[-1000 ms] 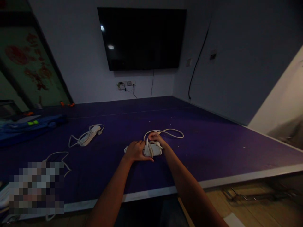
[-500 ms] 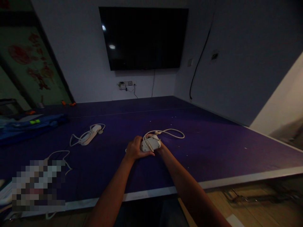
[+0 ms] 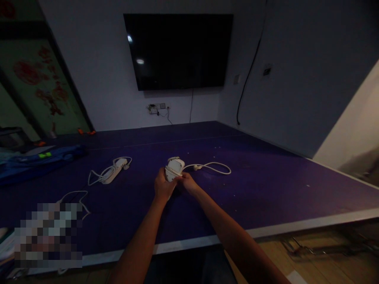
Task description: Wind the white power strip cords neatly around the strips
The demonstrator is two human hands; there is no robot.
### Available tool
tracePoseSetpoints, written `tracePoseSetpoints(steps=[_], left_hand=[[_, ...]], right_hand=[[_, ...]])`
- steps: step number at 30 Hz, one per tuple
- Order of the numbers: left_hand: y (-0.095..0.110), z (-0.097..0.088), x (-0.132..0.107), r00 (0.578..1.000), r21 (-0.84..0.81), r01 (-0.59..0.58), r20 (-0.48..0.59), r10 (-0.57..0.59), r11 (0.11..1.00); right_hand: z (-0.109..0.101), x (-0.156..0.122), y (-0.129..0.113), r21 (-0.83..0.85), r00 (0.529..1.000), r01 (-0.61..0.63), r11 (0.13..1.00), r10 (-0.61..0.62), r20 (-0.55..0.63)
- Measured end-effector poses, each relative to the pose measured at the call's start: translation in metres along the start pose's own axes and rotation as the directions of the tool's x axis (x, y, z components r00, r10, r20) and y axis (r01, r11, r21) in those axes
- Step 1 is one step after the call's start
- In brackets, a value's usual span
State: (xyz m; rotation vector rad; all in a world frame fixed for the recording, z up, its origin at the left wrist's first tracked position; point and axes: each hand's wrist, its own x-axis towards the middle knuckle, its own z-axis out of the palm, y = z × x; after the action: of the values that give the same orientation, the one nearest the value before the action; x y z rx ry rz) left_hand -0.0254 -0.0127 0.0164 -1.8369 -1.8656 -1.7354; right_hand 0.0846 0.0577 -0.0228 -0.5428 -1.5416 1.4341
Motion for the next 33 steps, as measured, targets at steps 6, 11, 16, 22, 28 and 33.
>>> tracePoseSetpoints(steps=[6,11,16,22,28,33], left_hand=[[-0.008,-0.010,0.014,0.972,-0.007,0.181,-0.154,-0.180,0.983],[-0.010,-0.013,0.017,0.958,0.101,0.238,-0.190,-0.216,0.966],[-0.004,-0.014,0.018,0.949,0.283,0.299,-0.186,-0.254,0.911],[0.007,-0.011,0.016,0.969,0.510,0.248,-0.112,-0.222,0.824],[0.002,-0.008,0.013,0.981,0.498,0.166,0.001,-0.192,0.851],[-0.009,-0.009,0.011,0.996,0.328,0.079,0.005,-0.085,0.941]], right_hand=[[0.003,0.000,-0.011,-0.707,0.988,0.154,0.690,-0.130,0.089],[0.002,-0.004,-0.027,-0.849,0.963,0.235,0.473,-0.234,0.136],[0.010,-0.011,-0.042,-0.911,0.953,0.251,0.327,-0.246,0.175],[0.013,-0.014,-0.040,-0.971,0.956,0.170,0.170,-0.268,0.120],[0.009,-0.016,-0.032,-0.975,0.917,0.101,0.198,-0.400,0.013],[0.007,-0.017,-0.029,-0.970,0.916,0.150,0.191,-0.395,0.064]])
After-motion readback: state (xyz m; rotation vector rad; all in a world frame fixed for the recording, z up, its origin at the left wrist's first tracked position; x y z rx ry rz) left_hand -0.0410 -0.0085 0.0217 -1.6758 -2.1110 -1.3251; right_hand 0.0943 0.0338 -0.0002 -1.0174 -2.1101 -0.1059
